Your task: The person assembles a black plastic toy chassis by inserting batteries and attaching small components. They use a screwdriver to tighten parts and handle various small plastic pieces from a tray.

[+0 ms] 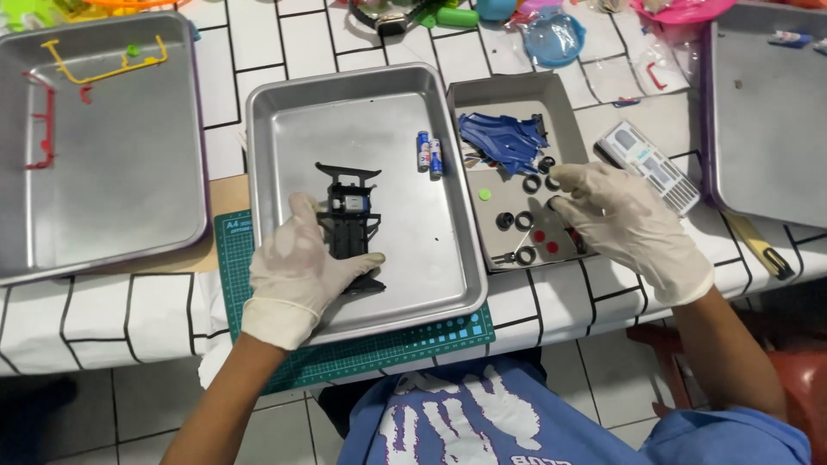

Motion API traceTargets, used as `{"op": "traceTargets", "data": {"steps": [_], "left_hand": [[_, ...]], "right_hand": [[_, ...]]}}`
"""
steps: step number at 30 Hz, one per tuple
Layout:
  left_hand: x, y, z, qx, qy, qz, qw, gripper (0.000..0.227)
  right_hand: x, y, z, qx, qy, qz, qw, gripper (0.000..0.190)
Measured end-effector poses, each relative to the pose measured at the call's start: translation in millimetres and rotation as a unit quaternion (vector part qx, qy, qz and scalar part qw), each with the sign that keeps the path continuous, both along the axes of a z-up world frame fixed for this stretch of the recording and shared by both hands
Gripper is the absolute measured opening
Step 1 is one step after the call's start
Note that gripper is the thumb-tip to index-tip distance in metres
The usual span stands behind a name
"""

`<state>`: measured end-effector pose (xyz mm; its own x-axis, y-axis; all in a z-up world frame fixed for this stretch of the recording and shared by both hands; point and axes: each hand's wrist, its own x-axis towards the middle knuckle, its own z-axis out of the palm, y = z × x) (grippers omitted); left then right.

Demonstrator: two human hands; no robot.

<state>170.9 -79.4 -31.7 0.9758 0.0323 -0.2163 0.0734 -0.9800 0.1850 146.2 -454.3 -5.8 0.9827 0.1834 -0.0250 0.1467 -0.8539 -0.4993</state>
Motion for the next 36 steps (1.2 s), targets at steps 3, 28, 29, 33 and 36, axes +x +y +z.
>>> {"op": "traceTargets", "data": {"steps": [3,28,29,33,36], "left_hand": [[2,0,-3,-0.012,0.037,0.036,0.999,0.093],[-30,26,-17,0.163,-0.257,-0.327,0.895,0.11],[-27,24,-15,0.164,-0.254,-0.326,0.896,0.11],[-25,24,-8,-0.004,-0.149,-0.316,0.937,0.121],[-28,29,-3,-0.04,-0.172,-0.318,0.931,0.115]], "right_hand": [[3,37,45,-0.014,0.145,-0.099,0.984,0.042],[16,-37,-52,-0.063,0.059,0.197,0.977,0.042],[19,-29,-38,-0.061,0.061,0.199,0.976,0.042],[23,-23,-25,-0.018,0.125,0.239,0.963,0.035],[25,-15,-29,-0.001,0.088,0.265,0.96,0.035]]}}
